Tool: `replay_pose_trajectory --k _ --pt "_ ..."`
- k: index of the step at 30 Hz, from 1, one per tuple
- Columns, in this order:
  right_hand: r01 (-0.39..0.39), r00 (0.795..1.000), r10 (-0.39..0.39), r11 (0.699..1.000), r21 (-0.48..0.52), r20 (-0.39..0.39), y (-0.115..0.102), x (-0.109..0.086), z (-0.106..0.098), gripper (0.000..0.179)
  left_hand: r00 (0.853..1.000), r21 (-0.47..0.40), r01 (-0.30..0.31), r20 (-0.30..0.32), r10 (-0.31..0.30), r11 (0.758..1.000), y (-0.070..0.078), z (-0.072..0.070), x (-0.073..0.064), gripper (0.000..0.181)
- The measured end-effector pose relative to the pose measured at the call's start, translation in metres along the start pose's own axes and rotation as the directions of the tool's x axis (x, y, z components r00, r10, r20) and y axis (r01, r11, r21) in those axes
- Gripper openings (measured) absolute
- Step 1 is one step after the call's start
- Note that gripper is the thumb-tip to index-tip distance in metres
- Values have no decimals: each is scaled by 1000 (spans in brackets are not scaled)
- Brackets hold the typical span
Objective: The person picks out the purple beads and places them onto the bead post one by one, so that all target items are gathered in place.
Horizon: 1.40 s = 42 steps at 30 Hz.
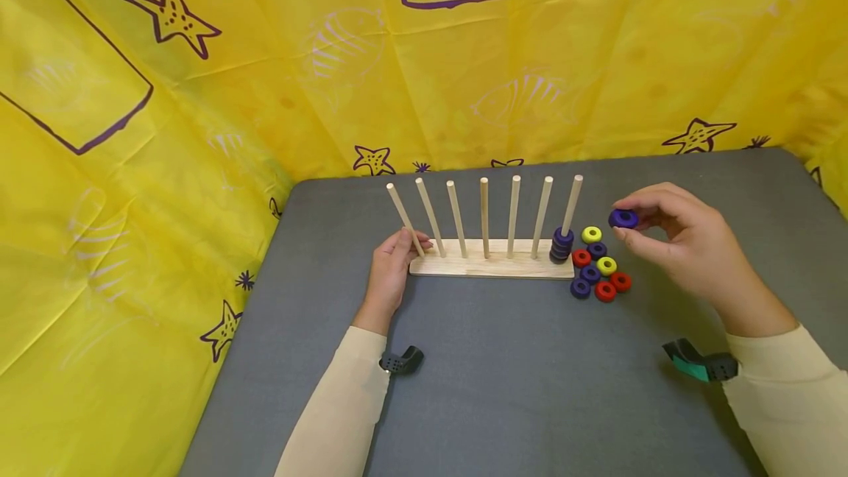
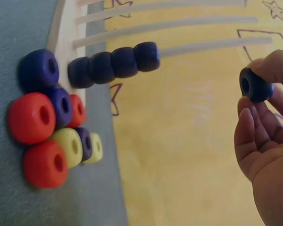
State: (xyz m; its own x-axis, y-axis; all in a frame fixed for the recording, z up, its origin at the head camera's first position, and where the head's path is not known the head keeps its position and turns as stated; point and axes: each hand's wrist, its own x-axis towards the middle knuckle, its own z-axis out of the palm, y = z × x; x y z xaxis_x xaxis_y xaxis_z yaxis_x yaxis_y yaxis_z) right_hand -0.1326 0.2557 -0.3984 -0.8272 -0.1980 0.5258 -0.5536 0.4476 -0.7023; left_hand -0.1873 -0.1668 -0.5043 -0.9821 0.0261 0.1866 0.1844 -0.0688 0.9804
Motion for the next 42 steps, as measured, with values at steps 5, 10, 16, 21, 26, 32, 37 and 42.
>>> replay_pose_trajectory --k 5,10,16,21,26,32,37,42 --pt "23 1000 -23 1000 -1 -13 -8 8 1 52 1000 -4 -2 -2 2 1000 0 0 0 53" --pt "76 997 -75 997 29 -30 -12 16 2 54 1000 2 5 -8 -5 1000 1 1 0 53" --pt "118 993 -115 991 68 -38 -18 25 3 55 1000 7 13 -12 -13 1000 2 1 0 51" --pt "128 991 -127 990 59 -29 -24 31 4 57 1000 10 20 -13 -20 1000 2 1 0 50" --pt "134 991 -133 988 73 -28 -31 36 4 55 1000 15 18 -7 -18 1000 3 1 -1 51" --pt "147 989 -145 986 73 -22 -41 42 3 53 1000 25 15 -3 -15 1000 3 1 -1 51" --pt "169 986 -168 981 98 -23 -47 47 4 47 1000 35 21 -4 -21 999 3 0 -1 48" --pt "153 988 -152 984 95 -17 -50 51 6 51 1000 42 16 -1 -16 999 3 0 0 48"
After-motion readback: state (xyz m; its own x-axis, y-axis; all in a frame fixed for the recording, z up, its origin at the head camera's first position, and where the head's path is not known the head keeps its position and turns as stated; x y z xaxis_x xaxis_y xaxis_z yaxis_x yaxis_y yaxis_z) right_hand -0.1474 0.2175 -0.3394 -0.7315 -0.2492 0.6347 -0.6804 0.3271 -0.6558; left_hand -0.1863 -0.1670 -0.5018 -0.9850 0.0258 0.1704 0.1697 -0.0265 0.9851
